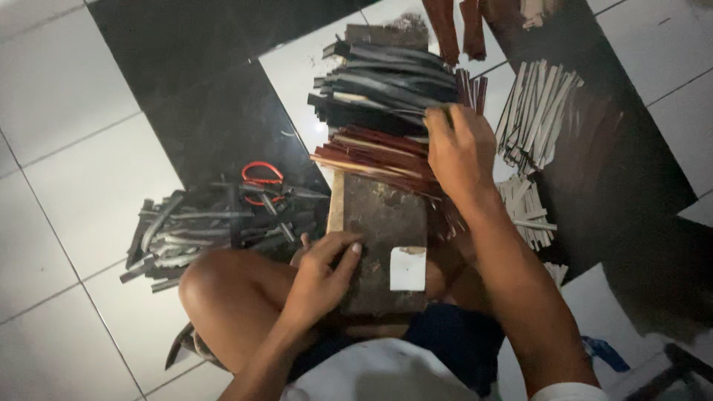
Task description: The person sits cross-legged on the floor and repeatedly peels thin strips from reddish-brown material pieces using a fixed blade on a wooden block. The peeled strips are placed into a pile on the floor.
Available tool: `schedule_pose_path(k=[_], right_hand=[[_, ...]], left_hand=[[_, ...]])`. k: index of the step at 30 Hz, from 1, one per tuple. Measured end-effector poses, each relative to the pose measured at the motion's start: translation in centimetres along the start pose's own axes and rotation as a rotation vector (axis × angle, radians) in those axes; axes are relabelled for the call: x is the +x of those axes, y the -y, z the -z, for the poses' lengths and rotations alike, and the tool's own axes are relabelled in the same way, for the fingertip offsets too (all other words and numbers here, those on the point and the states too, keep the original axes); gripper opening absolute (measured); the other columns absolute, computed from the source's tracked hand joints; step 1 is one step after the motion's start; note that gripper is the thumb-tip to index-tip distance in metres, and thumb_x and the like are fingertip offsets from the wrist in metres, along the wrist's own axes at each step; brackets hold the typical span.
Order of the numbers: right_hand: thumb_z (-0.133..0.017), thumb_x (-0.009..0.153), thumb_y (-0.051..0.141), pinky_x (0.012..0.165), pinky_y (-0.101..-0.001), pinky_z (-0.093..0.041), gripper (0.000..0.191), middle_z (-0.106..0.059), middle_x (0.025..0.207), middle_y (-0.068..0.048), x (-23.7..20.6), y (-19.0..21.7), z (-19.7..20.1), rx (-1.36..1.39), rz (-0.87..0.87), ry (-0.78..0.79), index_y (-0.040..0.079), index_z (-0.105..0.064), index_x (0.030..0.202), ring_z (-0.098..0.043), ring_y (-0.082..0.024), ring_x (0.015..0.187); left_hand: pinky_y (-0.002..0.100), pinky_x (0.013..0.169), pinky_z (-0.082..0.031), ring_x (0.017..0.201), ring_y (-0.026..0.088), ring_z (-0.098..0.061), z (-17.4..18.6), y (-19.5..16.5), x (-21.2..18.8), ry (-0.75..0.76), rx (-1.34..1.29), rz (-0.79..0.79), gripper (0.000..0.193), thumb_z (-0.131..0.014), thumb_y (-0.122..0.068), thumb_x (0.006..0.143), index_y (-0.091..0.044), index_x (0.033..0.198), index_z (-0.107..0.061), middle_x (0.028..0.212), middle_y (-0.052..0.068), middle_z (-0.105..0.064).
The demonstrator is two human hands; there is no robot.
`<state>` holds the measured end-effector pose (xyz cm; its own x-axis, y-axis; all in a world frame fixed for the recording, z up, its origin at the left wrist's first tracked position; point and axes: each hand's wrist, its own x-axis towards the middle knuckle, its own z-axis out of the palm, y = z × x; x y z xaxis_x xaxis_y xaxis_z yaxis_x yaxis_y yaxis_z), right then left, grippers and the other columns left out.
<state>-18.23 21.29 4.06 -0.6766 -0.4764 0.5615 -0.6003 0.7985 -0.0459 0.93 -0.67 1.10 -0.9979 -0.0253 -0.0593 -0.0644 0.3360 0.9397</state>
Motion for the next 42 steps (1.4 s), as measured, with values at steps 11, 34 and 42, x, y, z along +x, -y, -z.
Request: schedule_pose_path(k=[11, 34, 42], right_hand=[[-0.076, 0.099, 0.008, 0.079, -0.0382, -0.056, 0.005, -0.069, 0.108, -0.009, -5.1, 4.1, 3.1, -0.11, 0.089, -0.067, 0.004, -0.073, 0.101, -0.071, -0.027, 0.099], [-0.07, 0.099, 0.008, 0.091, -0.0481, -0.052, 0.027, -0.067, 0.116, -0.025, -10.1, 2.9, 2.6, 0.174, -0.415, 0.314, -0.003, -0.061, 0.122, -0.066, -0.043, 0.107], [-0.066, 0.102, 0.009, 0.083, -0.0317, -0.057, 0.027, -0.07, 0.11, -0.013, -10.9, 3.9, 9.0, 0.649, -0.725, 0.183, 0.004, -0.06, 0.128, -0.07, -0.016, 0.095]], left_hand=[[0.04, 0.108, -0.04, 0.099, 0.023, -0.072, -0.3, 0.7, -0.9, -0.028, -0.035, -0.032, 0.019, -0.063, -0.013, 0.099, -0.002, 0.111, -0.073, 0.102, 0.011, -0.076], [0.028, 0.075, -0.06, 0.088, 0.015, -0.07, -1.4, 4.9, -1.0, -0.2, -0.198, 0.213, 0.029, -0.073, -0.012, 0.093, -0.003, 0.12, -0.069, 0.106, 0.011, -0.065], [0.043, 0.094, -0.048, 0.106, 0.032, -0.061, -0.9, 0.8, -1.8, -0.325, 0.157, -0.225, 0.037, -0.075, -0.005, 0.088, -0.005, 0.123, -0.064, 0.116, 0.015, -0.062]])
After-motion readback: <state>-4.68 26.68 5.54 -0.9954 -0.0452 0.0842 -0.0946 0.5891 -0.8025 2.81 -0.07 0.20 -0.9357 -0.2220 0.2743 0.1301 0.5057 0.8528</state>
